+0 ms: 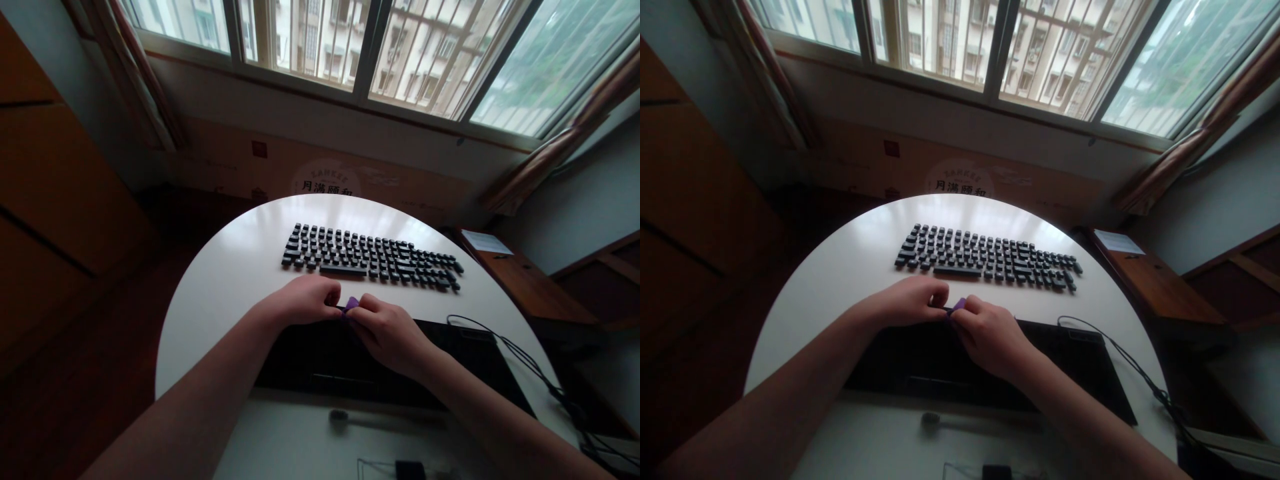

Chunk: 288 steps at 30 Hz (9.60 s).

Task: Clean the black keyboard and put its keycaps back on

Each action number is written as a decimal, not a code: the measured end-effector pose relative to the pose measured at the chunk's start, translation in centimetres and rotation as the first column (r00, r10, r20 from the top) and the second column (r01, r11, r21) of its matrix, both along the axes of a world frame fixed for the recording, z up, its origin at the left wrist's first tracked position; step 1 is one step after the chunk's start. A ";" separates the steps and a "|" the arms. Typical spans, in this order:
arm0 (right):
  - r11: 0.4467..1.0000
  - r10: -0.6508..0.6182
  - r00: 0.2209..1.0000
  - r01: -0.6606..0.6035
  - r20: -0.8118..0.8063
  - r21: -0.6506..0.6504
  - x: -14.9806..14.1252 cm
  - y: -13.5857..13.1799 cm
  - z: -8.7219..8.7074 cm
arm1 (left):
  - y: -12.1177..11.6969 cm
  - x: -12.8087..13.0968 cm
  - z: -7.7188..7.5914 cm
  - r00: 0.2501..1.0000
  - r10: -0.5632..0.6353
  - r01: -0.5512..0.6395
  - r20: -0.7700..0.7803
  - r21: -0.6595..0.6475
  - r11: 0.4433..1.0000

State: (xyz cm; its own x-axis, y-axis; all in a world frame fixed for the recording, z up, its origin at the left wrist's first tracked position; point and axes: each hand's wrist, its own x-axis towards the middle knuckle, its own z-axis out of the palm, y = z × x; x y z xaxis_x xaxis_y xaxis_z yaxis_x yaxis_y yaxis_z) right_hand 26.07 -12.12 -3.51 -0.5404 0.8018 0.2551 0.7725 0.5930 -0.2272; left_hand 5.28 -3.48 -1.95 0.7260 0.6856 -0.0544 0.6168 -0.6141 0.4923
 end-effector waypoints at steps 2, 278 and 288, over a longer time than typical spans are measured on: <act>0.999 0.032 0.999 -0.032 -0.014 -0.009 0.1 0.2 0.0 | 0.0 0.0 0.0 1.000 0.004 -0.004 -0.004 -0.003 1.000; 0.971 0.039 0.999 -0.047 -0.037 -0.233 10.9 -2.7 2.8 | 1.3 1.4 -0.7 0.998 -0.035 0.034 -0.043 -0.020 0.999; 0.963 0.117 0.993 -0.105 0.032 -0.249 9.8 -3.0 3.5 | 1.4 1.5 -0.7 0.998 -0.036 0.035 -0.046 -0.030 0.999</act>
State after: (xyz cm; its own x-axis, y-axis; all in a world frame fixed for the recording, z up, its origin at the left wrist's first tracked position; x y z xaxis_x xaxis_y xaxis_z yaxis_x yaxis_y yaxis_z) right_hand 35.90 -15.16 0.02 -0.6360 0.7711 0.0300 0.7180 0.6056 -0.3431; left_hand 6.76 -2.08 -2.67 0.7461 0.6570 -0.1084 0.6176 -0.6220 0.4814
